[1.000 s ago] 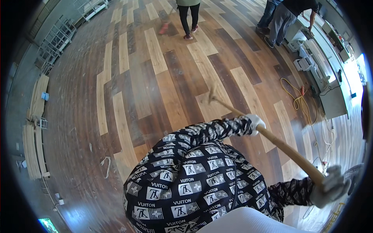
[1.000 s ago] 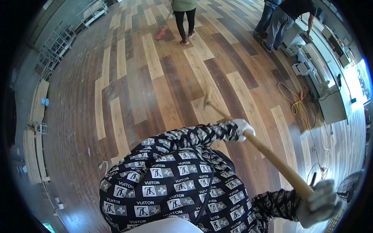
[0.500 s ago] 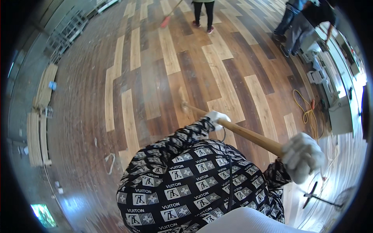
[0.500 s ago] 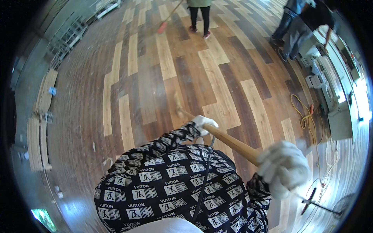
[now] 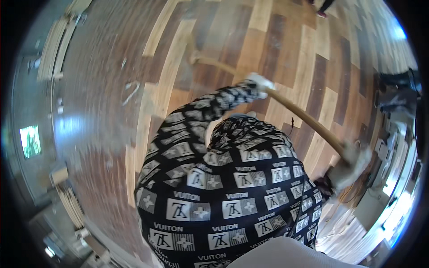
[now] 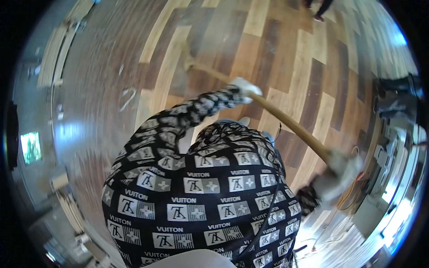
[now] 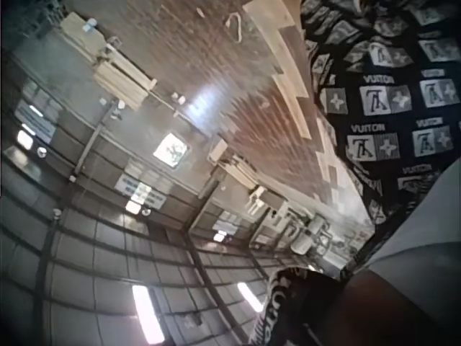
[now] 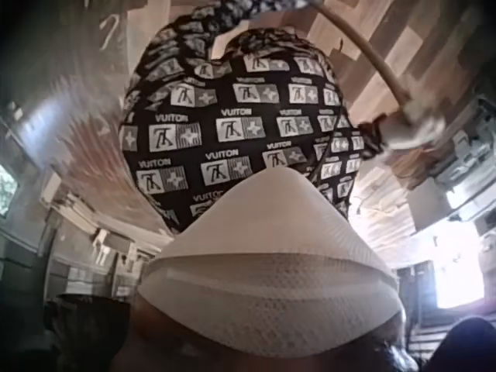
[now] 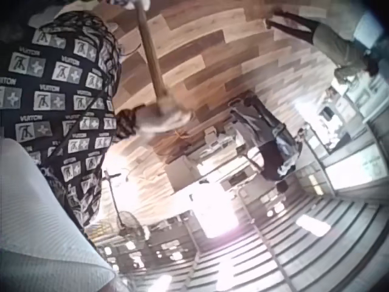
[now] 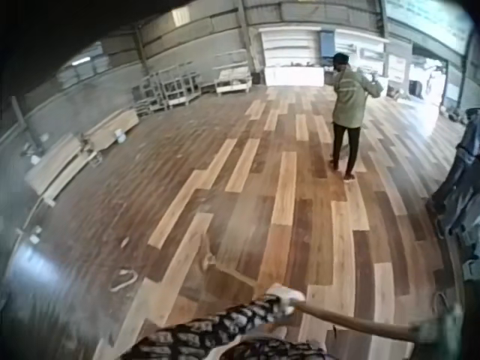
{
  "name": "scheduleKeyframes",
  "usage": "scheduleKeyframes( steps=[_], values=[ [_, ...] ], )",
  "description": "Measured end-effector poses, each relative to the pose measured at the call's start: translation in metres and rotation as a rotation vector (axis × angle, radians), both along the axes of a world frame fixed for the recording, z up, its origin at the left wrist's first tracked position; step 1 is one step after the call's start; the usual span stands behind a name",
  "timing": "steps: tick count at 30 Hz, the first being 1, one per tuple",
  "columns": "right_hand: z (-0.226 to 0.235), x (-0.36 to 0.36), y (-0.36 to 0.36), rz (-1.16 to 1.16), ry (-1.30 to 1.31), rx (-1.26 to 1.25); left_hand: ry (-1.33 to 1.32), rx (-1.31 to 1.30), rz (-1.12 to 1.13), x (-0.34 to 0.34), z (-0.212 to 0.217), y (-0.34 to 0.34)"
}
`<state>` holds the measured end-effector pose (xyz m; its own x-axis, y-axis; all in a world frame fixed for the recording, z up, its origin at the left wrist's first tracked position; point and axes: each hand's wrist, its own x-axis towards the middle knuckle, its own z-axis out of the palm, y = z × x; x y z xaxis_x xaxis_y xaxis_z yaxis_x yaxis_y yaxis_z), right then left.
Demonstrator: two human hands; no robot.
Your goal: The person sweeps the wooden floor with a broom.
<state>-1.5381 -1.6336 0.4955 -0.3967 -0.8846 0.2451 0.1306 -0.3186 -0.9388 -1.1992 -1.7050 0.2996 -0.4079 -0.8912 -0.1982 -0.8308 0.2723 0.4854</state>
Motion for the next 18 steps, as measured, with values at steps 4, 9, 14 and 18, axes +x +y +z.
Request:
scheduleKeyframes(
  steps=[4, 9, 14, 18],
  values=[
    [0.113, -0.180, -0.003, 0.263, 1.834, 0.003, 0.345, 0.023, -0.074, -0.117, 0.022, -0.025],
    [0.162, -0.088, -0.042, 0.096, 0.311, -0.731, 0.514, 0.000, -0.034, -0.190, 0.060, -0.042],
    [0.145, -0.054, -0.083, 0.447, 0.338, -0.882, 0.536, 0.093, 0.103, -0.165, 0.084, -0.027],
    [0.117, -0.037, -0.121, 0.532, 0.331, -0.868, 0.650, 0.149, 0.218, -0.118, 0.065, -0.017]
  ],
)
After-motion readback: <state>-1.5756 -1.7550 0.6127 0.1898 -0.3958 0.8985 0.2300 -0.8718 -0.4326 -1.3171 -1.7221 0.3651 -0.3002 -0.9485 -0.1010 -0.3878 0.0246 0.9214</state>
